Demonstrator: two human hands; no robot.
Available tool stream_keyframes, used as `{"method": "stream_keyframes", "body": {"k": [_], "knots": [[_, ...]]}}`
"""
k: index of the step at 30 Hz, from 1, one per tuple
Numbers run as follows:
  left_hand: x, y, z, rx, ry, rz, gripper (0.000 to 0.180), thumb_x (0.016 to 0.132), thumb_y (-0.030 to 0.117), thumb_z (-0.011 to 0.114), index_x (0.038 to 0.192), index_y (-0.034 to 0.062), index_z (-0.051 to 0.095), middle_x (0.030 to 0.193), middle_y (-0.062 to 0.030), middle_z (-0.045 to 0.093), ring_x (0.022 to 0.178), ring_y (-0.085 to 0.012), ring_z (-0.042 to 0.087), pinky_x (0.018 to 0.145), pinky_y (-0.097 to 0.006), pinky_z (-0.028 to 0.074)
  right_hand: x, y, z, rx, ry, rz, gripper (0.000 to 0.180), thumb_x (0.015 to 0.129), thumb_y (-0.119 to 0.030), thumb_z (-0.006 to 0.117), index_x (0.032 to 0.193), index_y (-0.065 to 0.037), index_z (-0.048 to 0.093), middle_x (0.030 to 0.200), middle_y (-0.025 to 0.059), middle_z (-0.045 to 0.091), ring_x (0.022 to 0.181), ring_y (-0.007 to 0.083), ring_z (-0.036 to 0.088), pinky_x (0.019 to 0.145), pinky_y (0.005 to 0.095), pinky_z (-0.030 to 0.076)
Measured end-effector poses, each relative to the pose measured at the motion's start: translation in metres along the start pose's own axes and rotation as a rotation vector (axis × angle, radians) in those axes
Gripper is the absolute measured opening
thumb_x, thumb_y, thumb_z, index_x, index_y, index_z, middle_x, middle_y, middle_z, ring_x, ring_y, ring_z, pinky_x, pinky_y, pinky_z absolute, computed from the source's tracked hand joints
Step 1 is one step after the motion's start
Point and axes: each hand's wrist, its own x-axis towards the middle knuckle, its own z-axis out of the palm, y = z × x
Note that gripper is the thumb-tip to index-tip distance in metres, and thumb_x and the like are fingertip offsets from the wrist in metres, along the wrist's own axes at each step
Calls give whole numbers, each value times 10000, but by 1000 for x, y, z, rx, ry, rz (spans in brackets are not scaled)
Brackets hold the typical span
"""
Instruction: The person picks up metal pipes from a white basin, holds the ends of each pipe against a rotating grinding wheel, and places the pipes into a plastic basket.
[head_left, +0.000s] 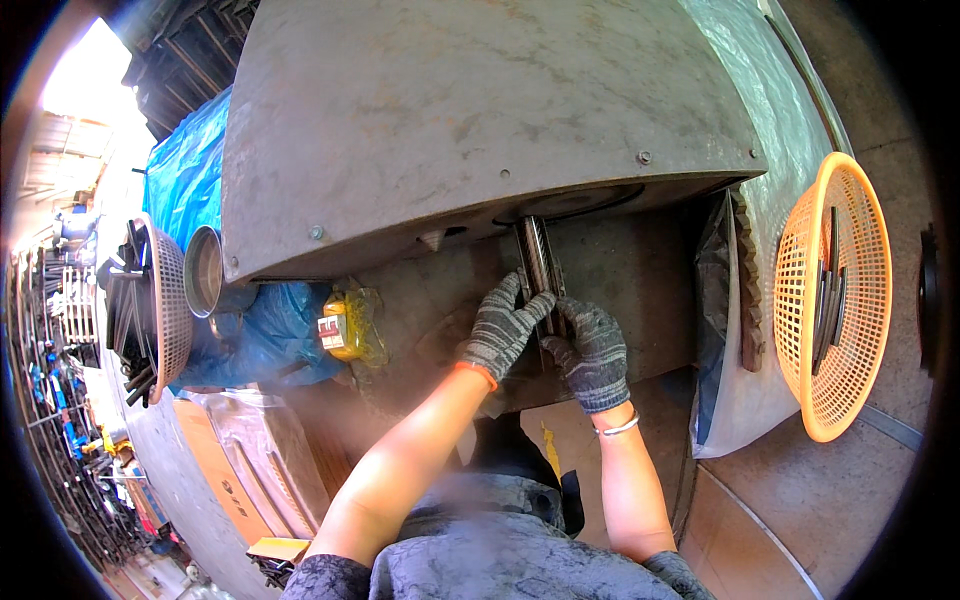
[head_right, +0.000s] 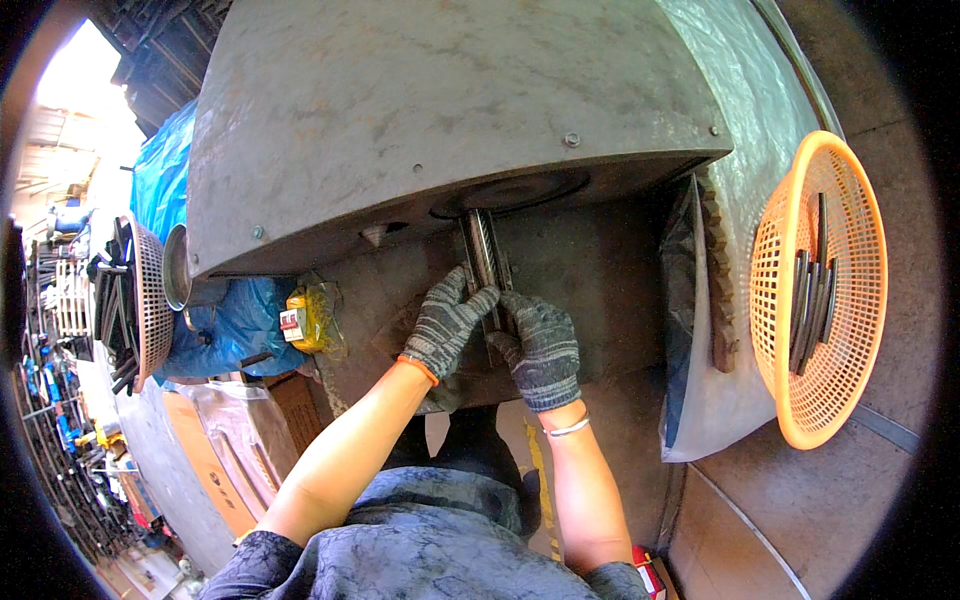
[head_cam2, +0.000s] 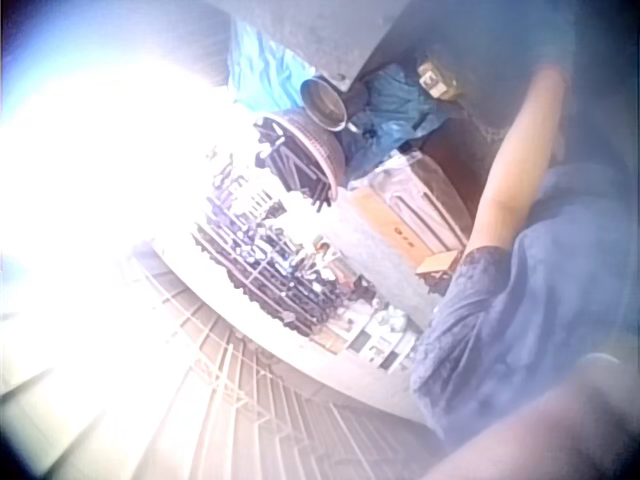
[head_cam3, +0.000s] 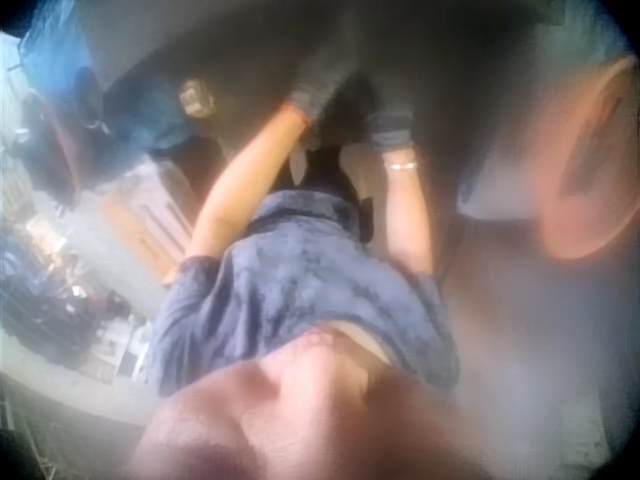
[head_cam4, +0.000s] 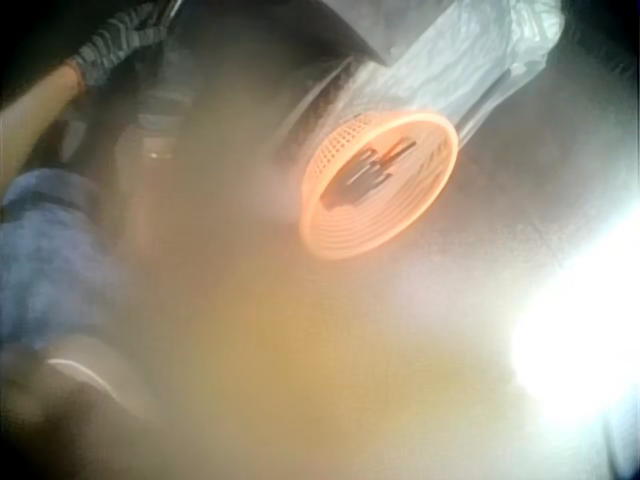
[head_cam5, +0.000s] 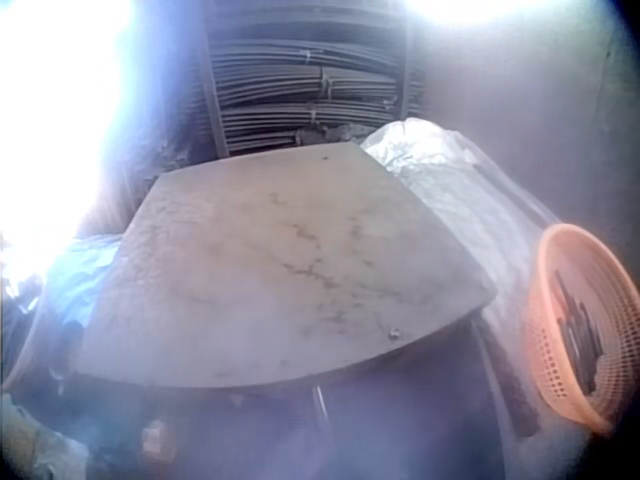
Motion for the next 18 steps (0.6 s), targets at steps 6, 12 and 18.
{"method": "stream_keyframes", "body": {"k": [6,12,18], "knots": [[-5,18,-3,1,-14,-44,426,872,239,669,1159,-62,575,1068,-179,659,956,-229,611,861,-321,477,0,-1,-2,31,25,-19,416,729,-156,747,1116,-69,623,968,160,638,884,343,606,802,431,485],[-5,19,-5,-26,-41,-45,490,871,254,670,1208,-80,547,1129,-201,638,1019,-253,603,909,-323,462,-3,3,1,101,12,57,404,734,-156,748,1110,-73,627,1020,156,645,939,343,608,837,429,484],[-5,17,-4,-18,-15,-40,486,874,246,666,1216,-77,544,1147,-189,635,1044,-237,591,933,-319,448,-3,5,-1,44,14,-15,429,730,-162,750,1131,-74,623,1034,161,642,951,344,608,848,429,482]]}}
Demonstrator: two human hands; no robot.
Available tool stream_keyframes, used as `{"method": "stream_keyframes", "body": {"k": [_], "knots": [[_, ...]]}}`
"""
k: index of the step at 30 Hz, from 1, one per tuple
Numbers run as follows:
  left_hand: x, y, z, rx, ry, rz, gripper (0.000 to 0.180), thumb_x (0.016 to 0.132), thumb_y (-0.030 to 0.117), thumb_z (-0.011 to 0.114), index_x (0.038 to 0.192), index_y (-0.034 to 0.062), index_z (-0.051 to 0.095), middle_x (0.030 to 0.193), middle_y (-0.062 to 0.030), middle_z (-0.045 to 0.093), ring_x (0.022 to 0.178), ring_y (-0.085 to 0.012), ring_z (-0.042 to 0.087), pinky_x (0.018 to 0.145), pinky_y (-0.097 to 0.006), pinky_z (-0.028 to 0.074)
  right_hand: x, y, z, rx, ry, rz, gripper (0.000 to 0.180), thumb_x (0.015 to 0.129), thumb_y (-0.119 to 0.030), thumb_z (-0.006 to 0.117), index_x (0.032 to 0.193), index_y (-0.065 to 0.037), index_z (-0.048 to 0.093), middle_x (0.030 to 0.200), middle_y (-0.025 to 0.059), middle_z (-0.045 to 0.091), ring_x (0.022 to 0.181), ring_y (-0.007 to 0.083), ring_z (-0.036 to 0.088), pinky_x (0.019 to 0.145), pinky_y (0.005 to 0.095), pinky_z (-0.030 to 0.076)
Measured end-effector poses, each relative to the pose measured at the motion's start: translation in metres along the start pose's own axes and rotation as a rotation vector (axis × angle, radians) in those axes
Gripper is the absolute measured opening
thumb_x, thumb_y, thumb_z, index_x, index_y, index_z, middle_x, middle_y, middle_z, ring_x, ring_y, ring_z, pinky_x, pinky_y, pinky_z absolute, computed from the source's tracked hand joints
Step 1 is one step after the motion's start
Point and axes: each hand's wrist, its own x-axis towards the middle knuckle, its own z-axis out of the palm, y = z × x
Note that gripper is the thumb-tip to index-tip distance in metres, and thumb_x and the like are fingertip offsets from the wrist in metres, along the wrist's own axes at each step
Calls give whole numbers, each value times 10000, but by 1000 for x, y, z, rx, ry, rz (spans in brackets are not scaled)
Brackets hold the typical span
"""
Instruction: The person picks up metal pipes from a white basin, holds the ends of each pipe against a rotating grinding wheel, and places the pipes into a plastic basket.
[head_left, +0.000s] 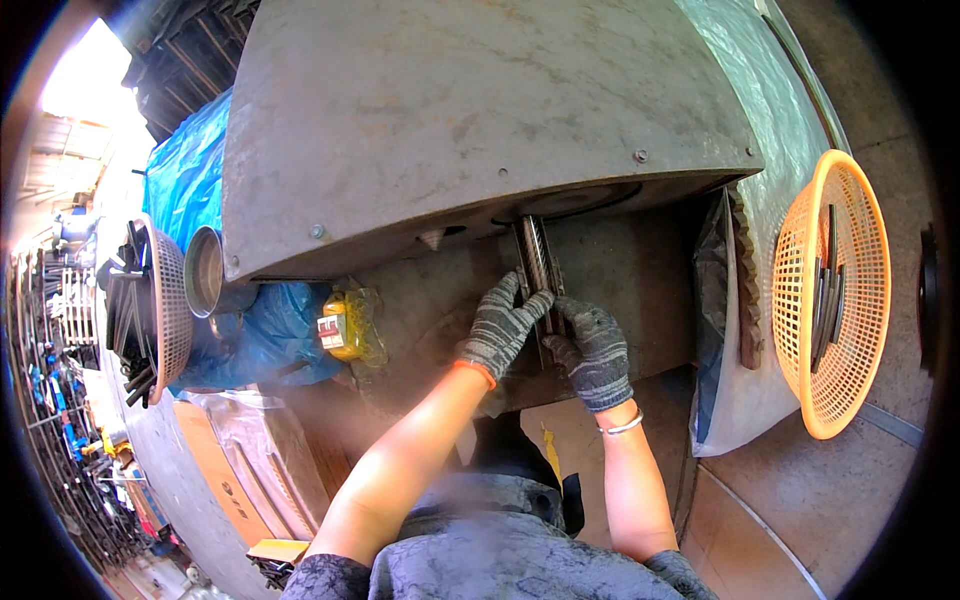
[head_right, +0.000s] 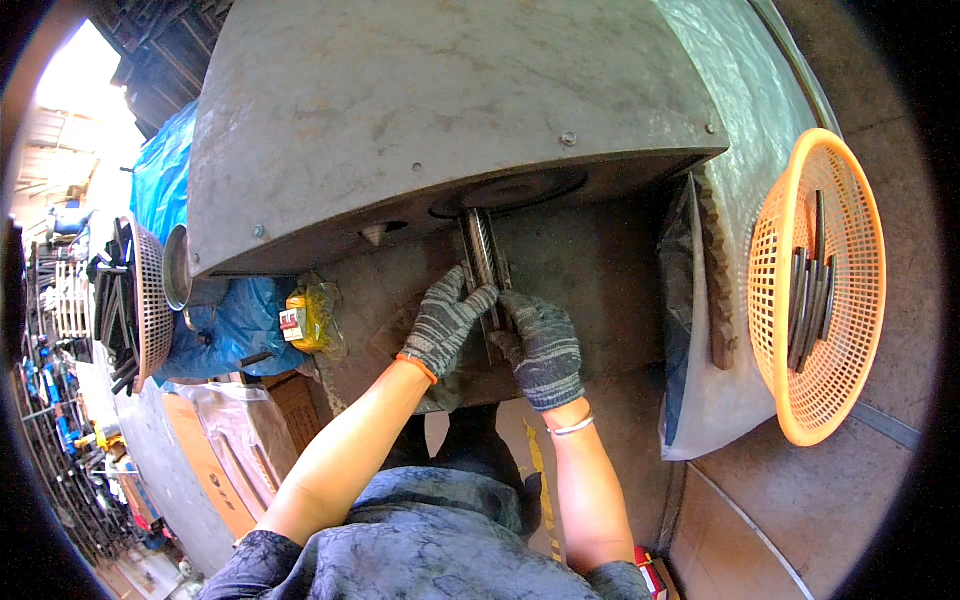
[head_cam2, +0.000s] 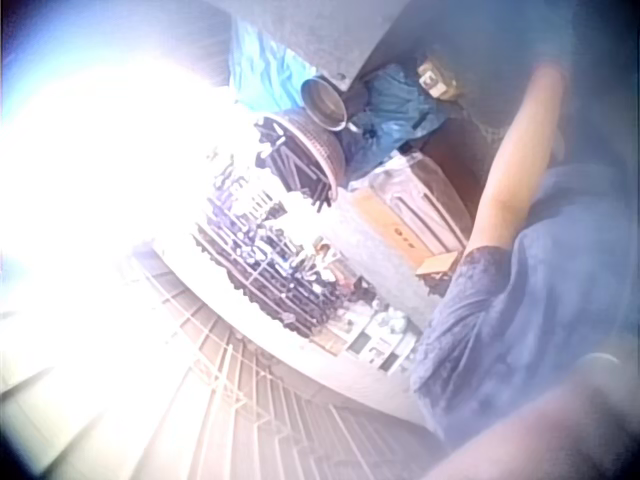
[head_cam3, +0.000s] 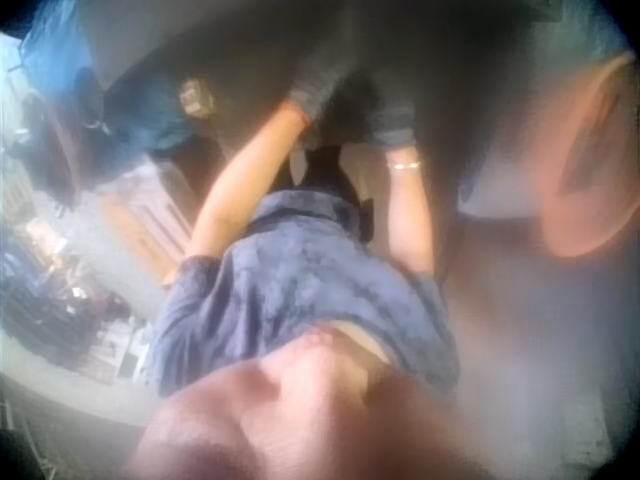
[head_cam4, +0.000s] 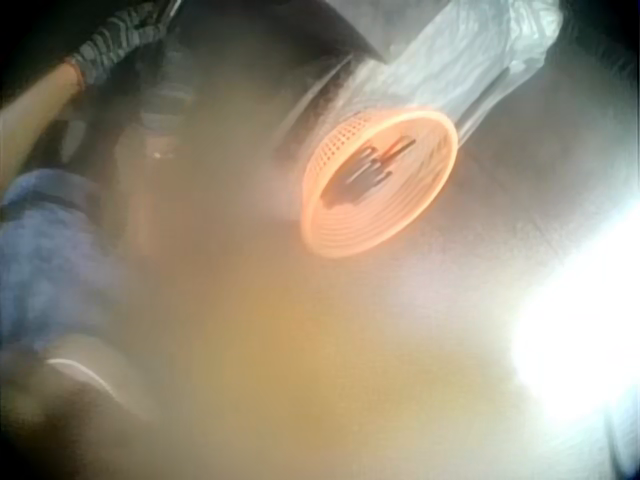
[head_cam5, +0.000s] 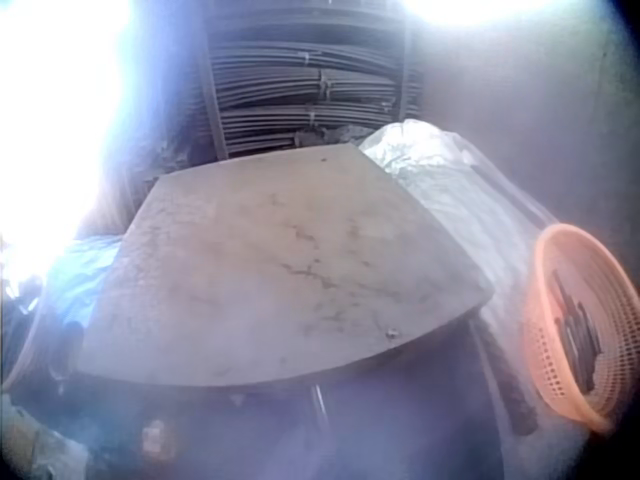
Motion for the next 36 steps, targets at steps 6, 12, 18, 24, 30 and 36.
{"method": "stream_keyframes", "body": {"k": [6,12,18,24,30,36], "knots": [[2,-7,-1,-60,-38,-6,496,873,243,667,1226,-79,535,1157,-191,629,1054,-237,580,939,-318,439,0,-1,0,36,-15,29,435,729,-165,750,1134,-71,622,1021,158,642,932,345,607,838,429,483],[3,-8,0,-4,-4,-27,544,865,253,678,1252,-90,511,1198,-203,606,1097,-248,559,964,-324,425,2,-2,-1,9,-33,26,422,732,-163,744,1126,-69,624,1013,158,642,921,347,609,829,428,485],[-1,6,-1,-30,-25,-88,639,852,277,696,1303,-108,457,1272,-221,559,1167,-265,525,1008,-327,401,0,-1,2,-18,-13,-9,414,728,-152,742,1113,-62,620,1013,162,641,924,347,609,831,426,487],[2,-3,-2,-63,-53,-68,570,870,255,676,1285,-86,486,1246,-195,582,1129,-240,543,991,-321,411,3,-7,-1,-11,2,-1,402,730,-140,743,1102,-53,619,987,166,644,901,352,616,813,428,495],[2,-7,2,-56,-5,-1,431,890,202,648,1229,-44,547,1162,-147,633,1046,-204,575,938,-316,440,4,-2,-2,42,-30,38,422,720,-150,762,1104,-49,620,1046,184,645,921,362,621,813,433,499],[11,-34,6,-84,-4,79,393,879,186,659,1195,-29,566,1102,-151,652,998,-222,603,891,-322,468,5,-1,1,59,-97,104,505,721,-170,767,1181,-61,588,1093,180,641,940,365,620,828,431,499]]}}
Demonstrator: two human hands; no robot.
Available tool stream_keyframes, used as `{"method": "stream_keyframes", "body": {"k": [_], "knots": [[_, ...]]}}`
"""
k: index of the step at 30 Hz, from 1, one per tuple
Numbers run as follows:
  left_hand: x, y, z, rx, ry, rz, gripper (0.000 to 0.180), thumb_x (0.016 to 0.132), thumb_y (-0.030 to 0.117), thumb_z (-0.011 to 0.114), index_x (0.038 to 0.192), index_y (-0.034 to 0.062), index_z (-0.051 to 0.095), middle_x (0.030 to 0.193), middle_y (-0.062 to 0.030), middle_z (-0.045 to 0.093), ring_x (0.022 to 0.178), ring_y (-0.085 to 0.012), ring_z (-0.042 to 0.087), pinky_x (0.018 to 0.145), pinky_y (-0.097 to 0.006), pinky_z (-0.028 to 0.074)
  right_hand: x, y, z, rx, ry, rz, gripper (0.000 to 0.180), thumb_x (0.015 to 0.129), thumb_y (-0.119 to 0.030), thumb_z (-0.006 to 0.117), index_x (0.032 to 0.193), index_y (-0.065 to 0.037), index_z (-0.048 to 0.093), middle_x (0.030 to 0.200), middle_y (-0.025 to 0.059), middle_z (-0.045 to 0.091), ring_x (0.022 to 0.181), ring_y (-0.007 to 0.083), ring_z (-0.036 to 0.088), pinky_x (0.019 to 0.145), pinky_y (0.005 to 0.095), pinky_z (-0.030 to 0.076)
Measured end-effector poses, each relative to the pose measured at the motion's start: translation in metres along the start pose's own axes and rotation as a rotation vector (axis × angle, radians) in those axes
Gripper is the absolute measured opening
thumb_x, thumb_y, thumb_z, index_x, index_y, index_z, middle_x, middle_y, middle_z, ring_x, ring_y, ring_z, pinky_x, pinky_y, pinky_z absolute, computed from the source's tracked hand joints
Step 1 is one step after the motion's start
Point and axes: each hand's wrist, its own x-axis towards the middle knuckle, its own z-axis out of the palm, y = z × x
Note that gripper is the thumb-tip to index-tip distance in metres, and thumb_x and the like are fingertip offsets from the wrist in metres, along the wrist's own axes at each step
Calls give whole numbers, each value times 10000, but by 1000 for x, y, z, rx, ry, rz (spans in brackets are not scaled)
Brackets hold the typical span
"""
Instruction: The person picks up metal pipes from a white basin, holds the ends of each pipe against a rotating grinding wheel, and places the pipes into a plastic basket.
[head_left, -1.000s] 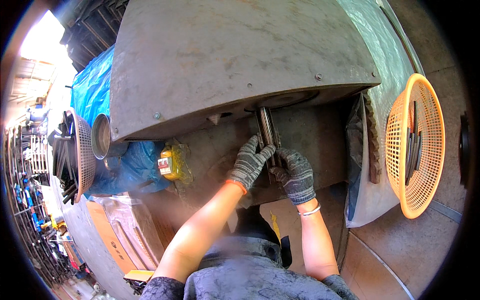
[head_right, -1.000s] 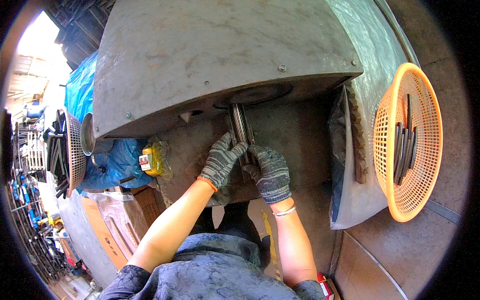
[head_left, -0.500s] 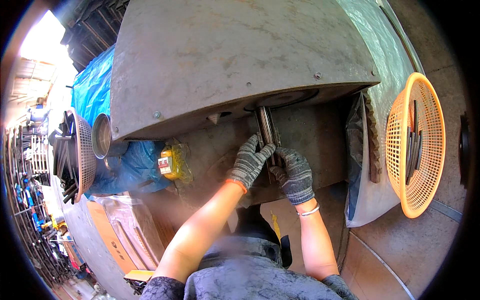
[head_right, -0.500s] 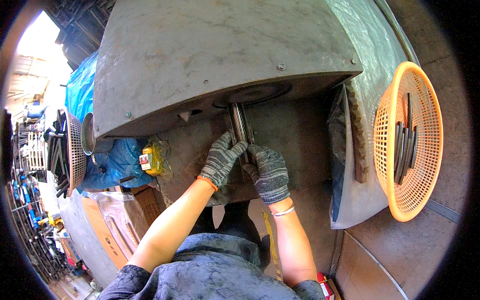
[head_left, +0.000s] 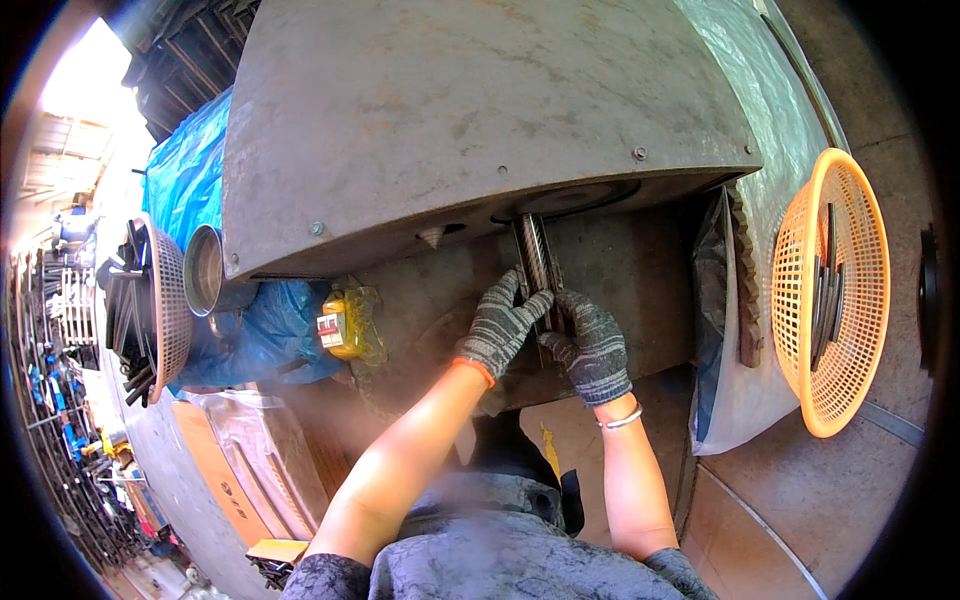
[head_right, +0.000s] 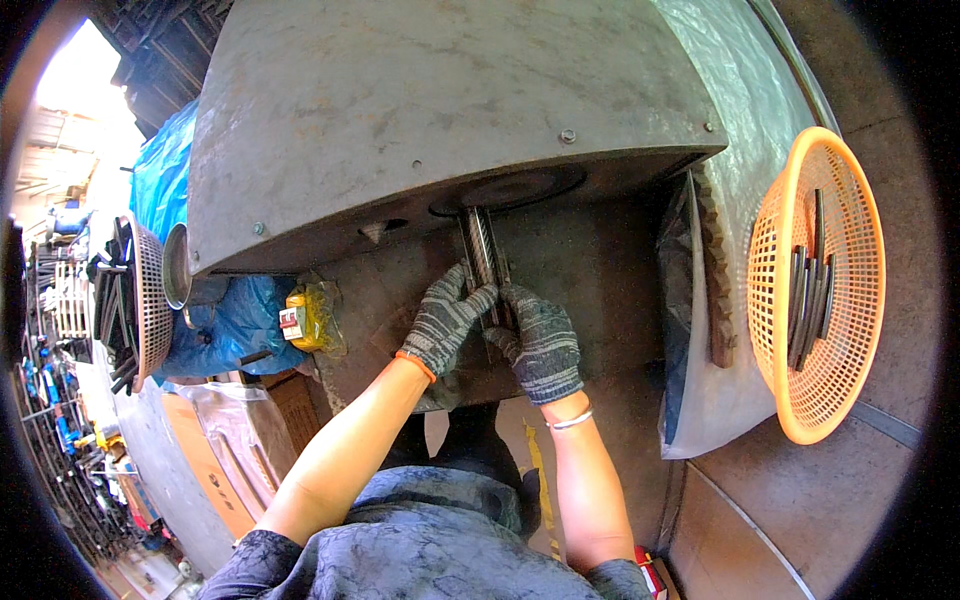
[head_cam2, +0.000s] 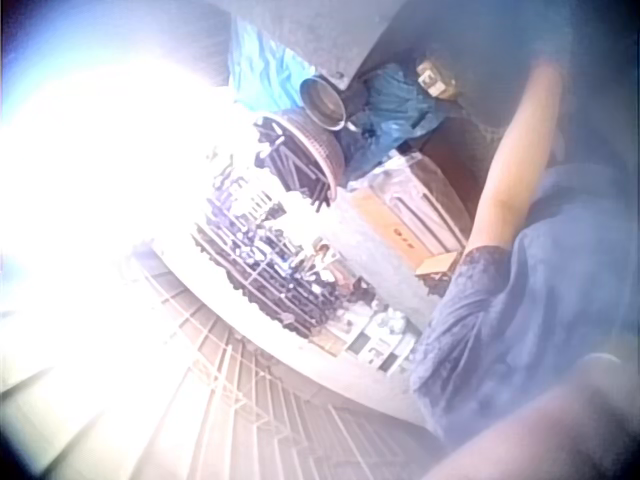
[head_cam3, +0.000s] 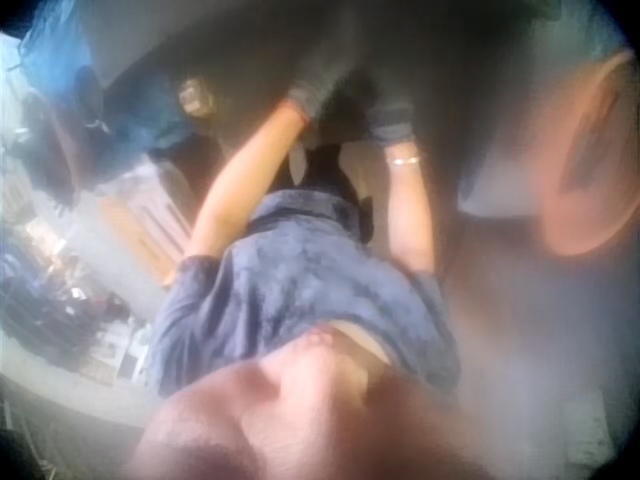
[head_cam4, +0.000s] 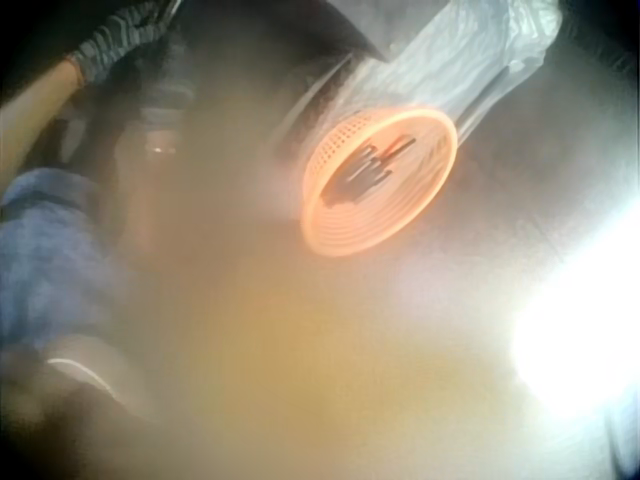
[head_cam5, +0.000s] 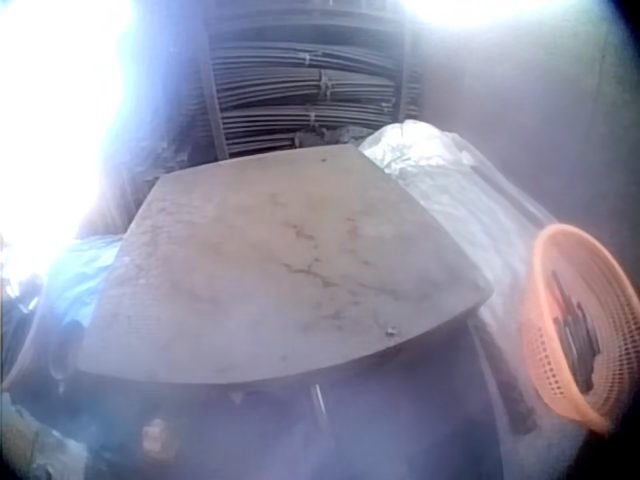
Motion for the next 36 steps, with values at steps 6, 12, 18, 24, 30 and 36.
{"method": "stream_keyframes", "body": {"k": [6,12,18,24,30,36], "knots": [[-8,31,-2,14,-29,-81,409,883,171,656,1216,-41,548,1130,-141,643,1017,-200,584,903,-314,463,-2,8,3,-18,30,-33,521,716,-175,771,1193,-69,588,1112,172,640,971,361,615,852,438,494],[-7,25,-2,18,-21,-62,388,885,163,653,1199,-42,552,1106,-139,648,993,-194,588,896,-313,466,-4,6,-2,-1,17,-20,514,712,-167,770,1185,-67,597,1120,174,639,981,357,614,858,429,495],[-4,14,-1,10,-10,-45,346,892,144,636,1183,-28,564,1093,-125,652,976,-178,586,885,-307,467,-2,1,-2,-69,32,-35,499,722,-172,759,1179,-55,598,1096,182,643,974,358,621,859,421,498],[-6,21,-2,14,-11,-40,398,883,172,650,1202,-46,554,1123,-141,644,1004,-195,582,907,-313,459,0,3,-3,28,44,-83,488,732,-184,753,1177,-56,597,1085,187,645,970,362,622,857,425,497],[-10,34,-3,59,-3,-52,468,877,216,662,1232,-61,535,1153,-162,633,1044,-212,576,931,-316,447,-2,4,-5,22,17,-42,482,736,-188,750,1175,-60,598,1114,183,637,995,358,614,865,423,491],[-9,35,-5,14,-49,-102,486,876,235,664,1236,-65,535,1175,-181,623,1078,-229,571,949,-325,437,-2,5,-1,-1,19,-44,489,746,-189,744,1192,-59,591,1129,178,633,1008,355,610,879,422,485]]}}
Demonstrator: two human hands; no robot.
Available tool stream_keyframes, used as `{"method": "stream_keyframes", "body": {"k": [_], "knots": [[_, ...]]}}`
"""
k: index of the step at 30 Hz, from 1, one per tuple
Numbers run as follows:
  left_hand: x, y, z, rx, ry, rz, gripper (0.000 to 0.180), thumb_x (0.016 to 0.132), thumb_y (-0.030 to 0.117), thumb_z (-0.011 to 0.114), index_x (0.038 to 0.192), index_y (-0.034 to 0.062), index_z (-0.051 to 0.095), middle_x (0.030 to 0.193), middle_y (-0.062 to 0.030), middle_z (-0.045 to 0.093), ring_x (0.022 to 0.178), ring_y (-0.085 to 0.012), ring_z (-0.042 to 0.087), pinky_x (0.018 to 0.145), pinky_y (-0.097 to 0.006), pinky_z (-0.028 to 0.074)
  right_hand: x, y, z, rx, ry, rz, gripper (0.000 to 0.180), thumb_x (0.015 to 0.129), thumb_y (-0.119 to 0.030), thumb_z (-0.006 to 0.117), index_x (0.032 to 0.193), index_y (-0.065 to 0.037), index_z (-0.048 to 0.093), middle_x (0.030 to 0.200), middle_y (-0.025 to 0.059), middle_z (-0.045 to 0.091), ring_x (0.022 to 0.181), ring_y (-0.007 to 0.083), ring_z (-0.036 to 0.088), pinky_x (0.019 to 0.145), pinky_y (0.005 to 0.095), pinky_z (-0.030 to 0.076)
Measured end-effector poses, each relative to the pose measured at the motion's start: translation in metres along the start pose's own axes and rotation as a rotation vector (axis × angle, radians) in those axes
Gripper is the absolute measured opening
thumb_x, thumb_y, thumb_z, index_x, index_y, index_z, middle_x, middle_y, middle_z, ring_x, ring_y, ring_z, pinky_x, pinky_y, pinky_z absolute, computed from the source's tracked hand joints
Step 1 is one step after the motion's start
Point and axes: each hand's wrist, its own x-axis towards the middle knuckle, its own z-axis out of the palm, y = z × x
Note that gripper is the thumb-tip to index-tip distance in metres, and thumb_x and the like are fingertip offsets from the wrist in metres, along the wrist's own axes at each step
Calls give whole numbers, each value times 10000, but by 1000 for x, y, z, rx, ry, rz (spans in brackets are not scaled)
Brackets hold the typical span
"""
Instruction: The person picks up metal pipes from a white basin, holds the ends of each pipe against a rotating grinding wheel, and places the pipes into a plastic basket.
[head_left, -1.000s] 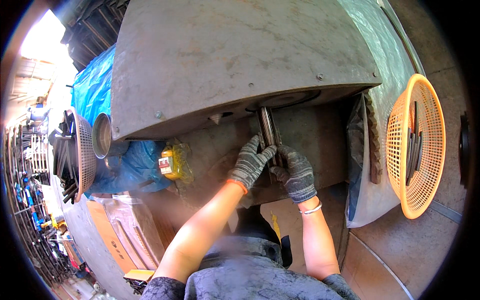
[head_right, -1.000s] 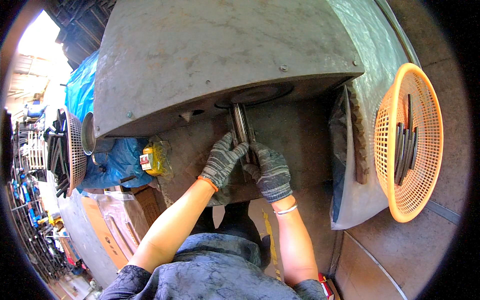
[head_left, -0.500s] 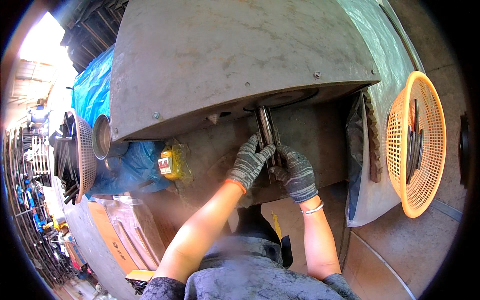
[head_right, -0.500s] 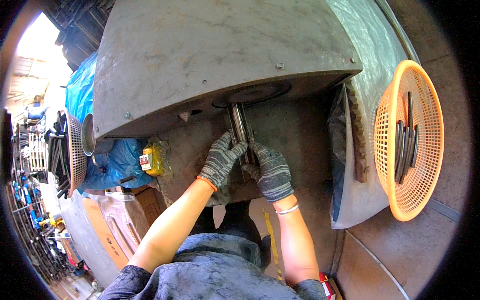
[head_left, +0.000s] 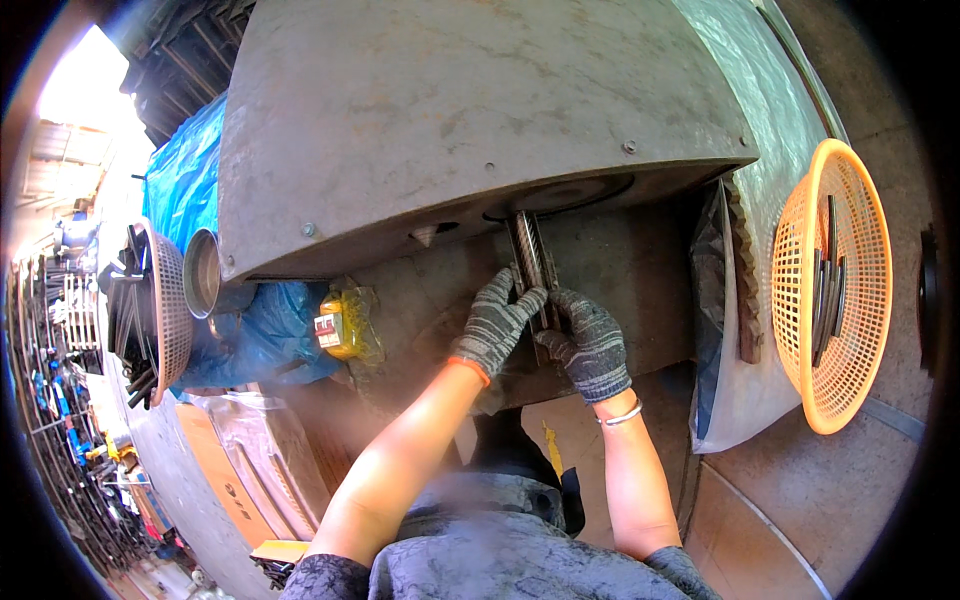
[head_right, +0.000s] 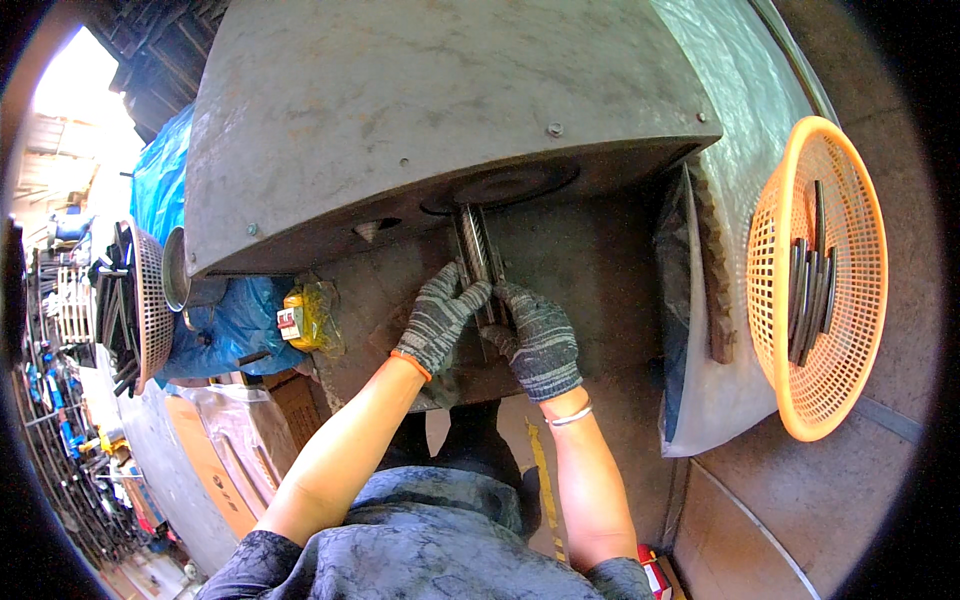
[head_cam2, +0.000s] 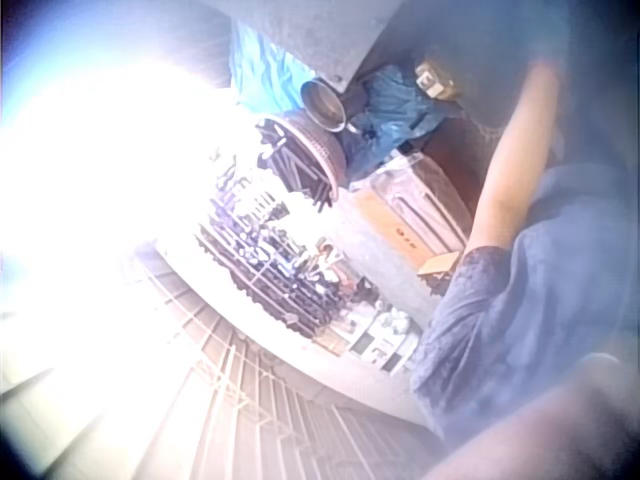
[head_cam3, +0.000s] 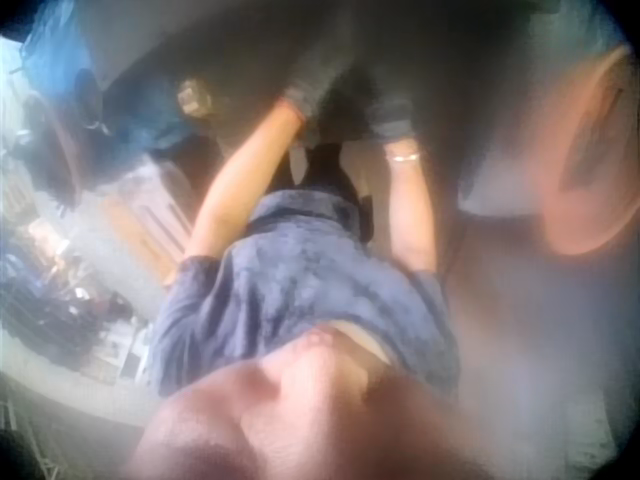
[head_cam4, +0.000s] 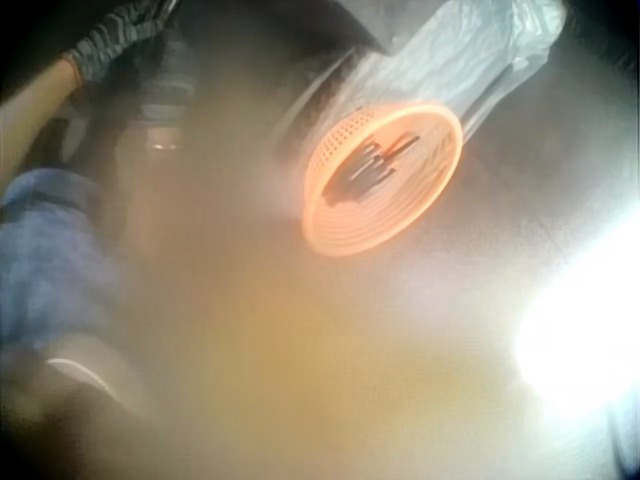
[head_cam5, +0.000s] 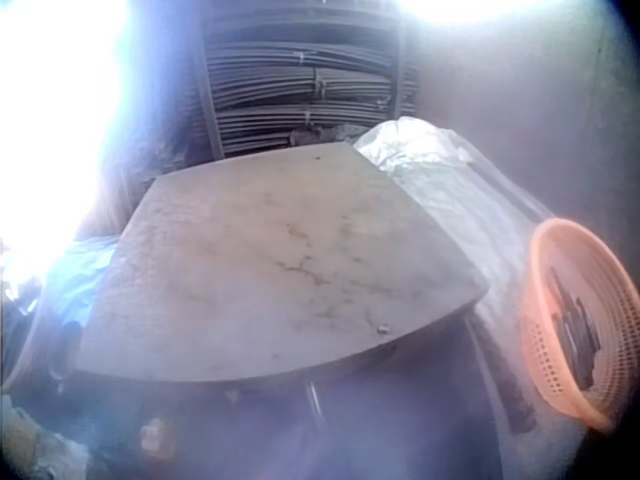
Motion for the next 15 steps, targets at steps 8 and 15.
{"method": "stream_keyframes", "body": {"k": [8,15], "knots": [[-1,-2,4,33,72,80,407,876,211,667,1175,-44,565,1085,-163,648,992,-223,601,888,-325,464,0,-1,-1,45,24,-13,489,728,-173,758,1176,-54,603,1082,187,647,962,364,623,847,417,501],[-5,15,-1,51,-1,-66,616,869,288,676,1308,-89,465,1279,-212,556,1173,-265,524,1015,-337,397,0,-1,-6,66,-6,34,502,716,-162,767,1177,-48,602,1075,189,648,956,362,626,844,419,504]]}}
